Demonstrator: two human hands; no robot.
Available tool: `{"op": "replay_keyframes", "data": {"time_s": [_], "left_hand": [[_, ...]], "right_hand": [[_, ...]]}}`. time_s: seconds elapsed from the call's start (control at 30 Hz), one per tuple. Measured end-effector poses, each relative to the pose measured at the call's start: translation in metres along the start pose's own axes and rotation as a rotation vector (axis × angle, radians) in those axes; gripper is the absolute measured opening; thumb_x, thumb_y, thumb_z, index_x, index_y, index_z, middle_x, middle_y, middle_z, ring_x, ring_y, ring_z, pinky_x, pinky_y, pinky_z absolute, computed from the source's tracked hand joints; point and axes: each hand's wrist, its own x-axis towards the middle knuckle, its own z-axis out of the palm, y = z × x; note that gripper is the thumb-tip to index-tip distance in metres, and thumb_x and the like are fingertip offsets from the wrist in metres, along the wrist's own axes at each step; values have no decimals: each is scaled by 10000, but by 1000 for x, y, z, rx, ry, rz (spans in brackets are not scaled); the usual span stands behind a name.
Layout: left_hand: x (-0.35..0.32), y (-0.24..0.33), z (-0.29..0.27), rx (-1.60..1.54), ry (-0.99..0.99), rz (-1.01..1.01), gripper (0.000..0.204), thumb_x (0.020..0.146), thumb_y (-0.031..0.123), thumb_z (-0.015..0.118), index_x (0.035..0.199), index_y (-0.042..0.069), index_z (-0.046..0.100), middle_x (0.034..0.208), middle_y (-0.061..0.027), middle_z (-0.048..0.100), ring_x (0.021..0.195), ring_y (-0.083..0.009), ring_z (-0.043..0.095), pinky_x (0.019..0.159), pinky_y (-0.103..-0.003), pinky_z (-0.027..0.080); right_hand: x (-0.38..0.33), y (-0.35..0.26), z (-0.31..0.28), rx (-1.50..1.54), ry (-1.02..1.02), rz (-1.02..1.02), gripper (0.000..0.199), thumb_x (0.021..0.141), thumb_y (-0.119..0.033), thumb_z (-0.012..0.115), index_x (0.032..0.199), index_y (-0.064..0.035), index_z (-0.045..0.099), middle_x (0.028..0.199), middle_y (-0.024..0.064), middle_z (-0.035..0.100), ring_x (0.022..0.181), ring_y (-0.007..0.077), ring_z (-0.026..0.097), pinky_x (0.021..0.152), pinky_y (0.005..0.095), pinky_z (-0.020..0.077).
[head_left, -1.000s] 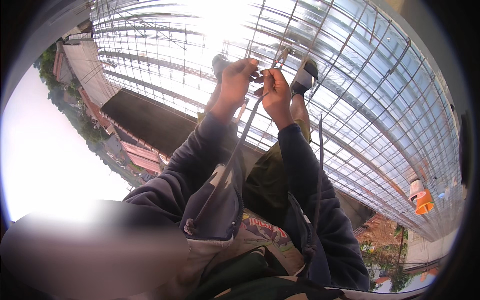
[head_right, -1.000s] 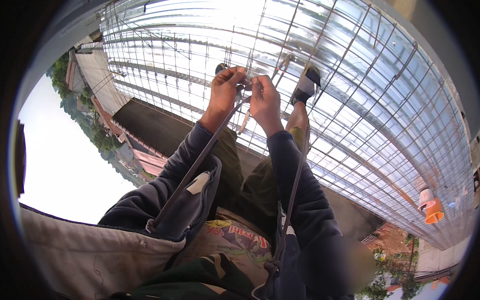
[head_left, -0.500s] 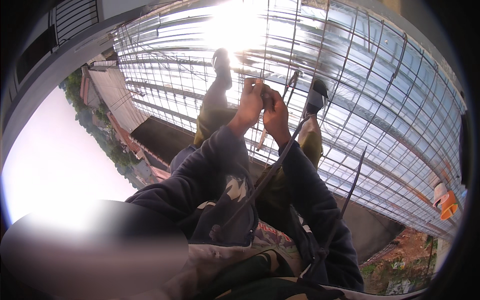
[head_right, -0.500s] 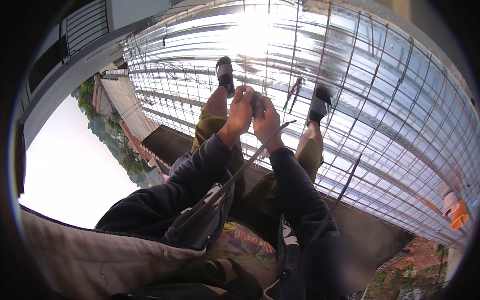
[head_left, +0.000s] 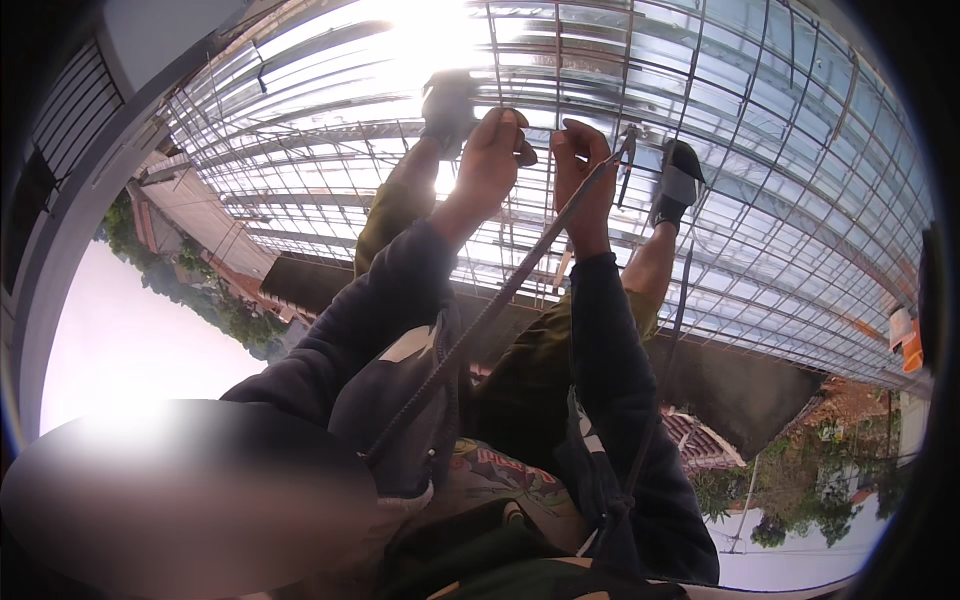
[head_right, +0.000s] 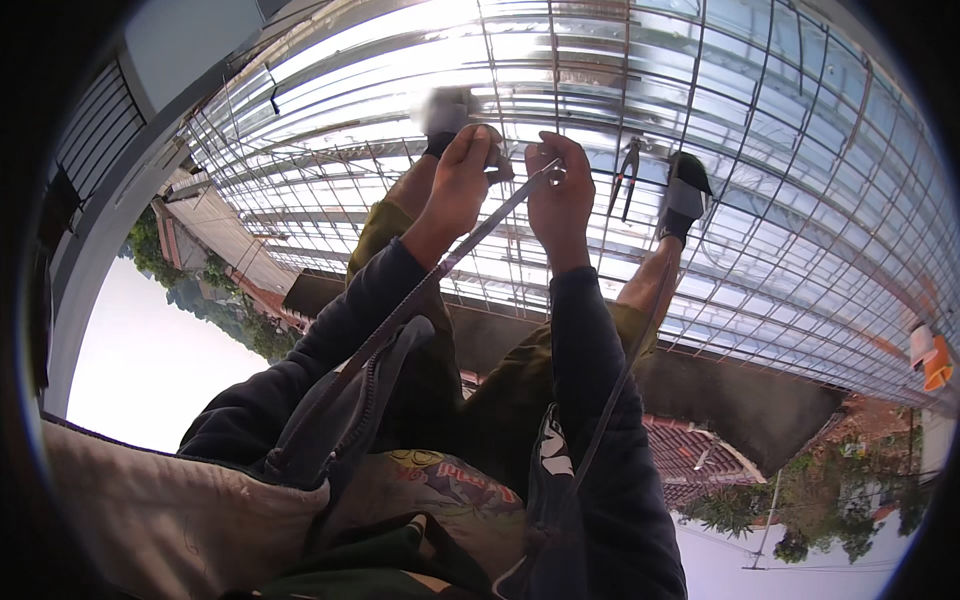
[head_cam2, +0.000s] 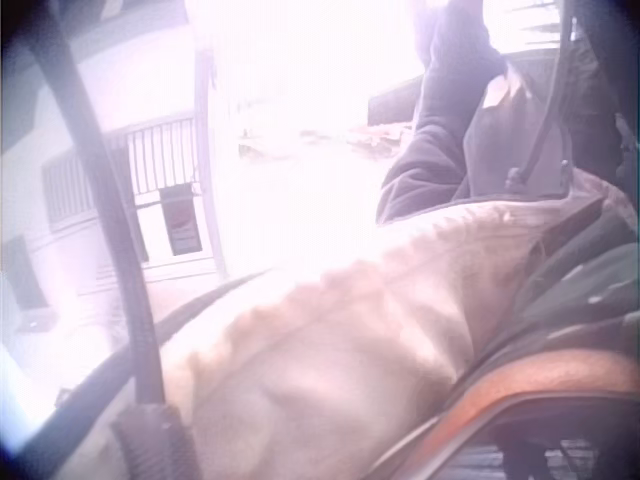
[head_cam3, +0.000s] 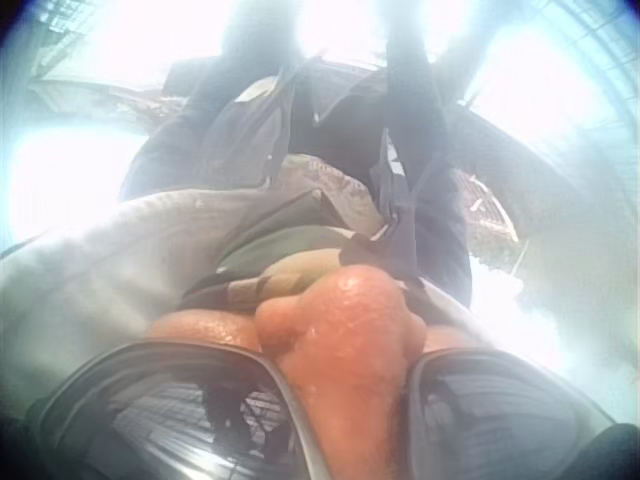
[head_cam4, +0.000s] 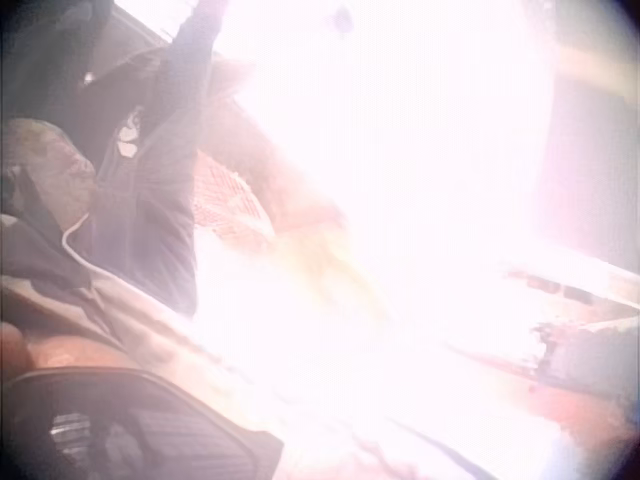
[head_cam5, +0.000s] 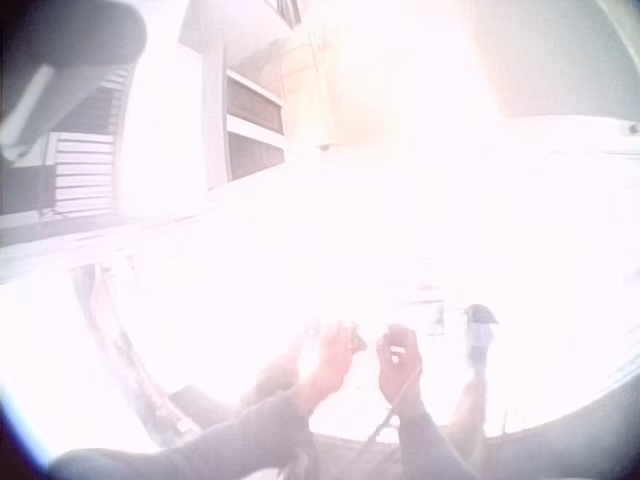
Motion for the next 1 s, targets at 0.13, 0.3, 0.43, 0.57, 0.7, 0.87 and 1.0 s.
{"op": "replay_keyframes", "data": {"time_s": [0.13, 0.3, 0.43, 0.57, 0.7, 0.87, 1.0], "left_hand": [[23, -23, -46, 53, -61, -31, 277, 1170, 260, 464, 1123, 34, 617, 795, 12, 503, 685, -89, 507, 637, -275, 462], [22, -30, -53, 60, -128, -129, 309, 1173, 255, 436, 1157, 13, 627, 770, 16, 512, 666, -91, 496, 621, -276, 445], [30, -40, -59, -135, -235, -144, 270, 1165, 250, 454, 1173, 32, 614, 790, 12, 508, 705, -102, 502, 658, -281, 444], [28, -59, -59, -186, -213, -272, 294, 1158, 298, 473, 1110, 54, 629, 869, 9, 532, 784, -109, 509, 716, -285, 453], [33, -67, -63, -75, -319, -262, 265, 1151, 300, 499, 1082, 77, 626, 896, 13, 527, 838, -114, 514, 741, -297, 471], [54, -78, -62, -487, -82, -170, 252, 1172, 282, 439, 1006, 119, 535, 793, 28, 428, 661, -101, 401, 589, -286, 372], [86, -48, -75, -534, 131, -39, 312, 1174, 338, 408, 970, 112, 472, 777, 10, 367, 643, -122, 305, 572, -300, 319]], "right_hand": [[35, 23, 47, 213, -98, 84, 406, 1031, -175, 745, 1397, -28, 651, 1061, 37, 756, 937, 80, 668, 820, 245, 528], [41, 33, 71, 313, -168, 140, 311, 1039, -160, 738, 1320, -27, 722, 1011, 61, 773, 884, 98, 699, 789, 258, 576], [46, 34, 58, 258, -193, 241, 229, 1031, -107, 733, 1240, -21, 763, 1021, 84, 784, 939, 130, 731, 855, 275, 592], [40, 50, 40, 222, -227, 254, 222, 1021, -89, 738, 1227, -11, 768, 1040, 90, 788, 948, 136, 727, 869, 273, 581], [41, 61, 27, 237, -297, 282, 221, 1017, -109, 747, 1218, -21, 776, 1024, 64, 782, 926, 121, 708, 839, 258, 558], [20, 57, 36, 76, -291, 204, 620, 1045, -253, 730, 1571, -60, 464, 1322, 156, 688, 1074, 164, 692, 839, 296, 563], [-27, 72, 26, 105, -626, 484, 656, 1068, -402, 683, 1550, -28, 441, 1210, 153, 704, 1112, 190, 685, 863, 321, 543]]}}
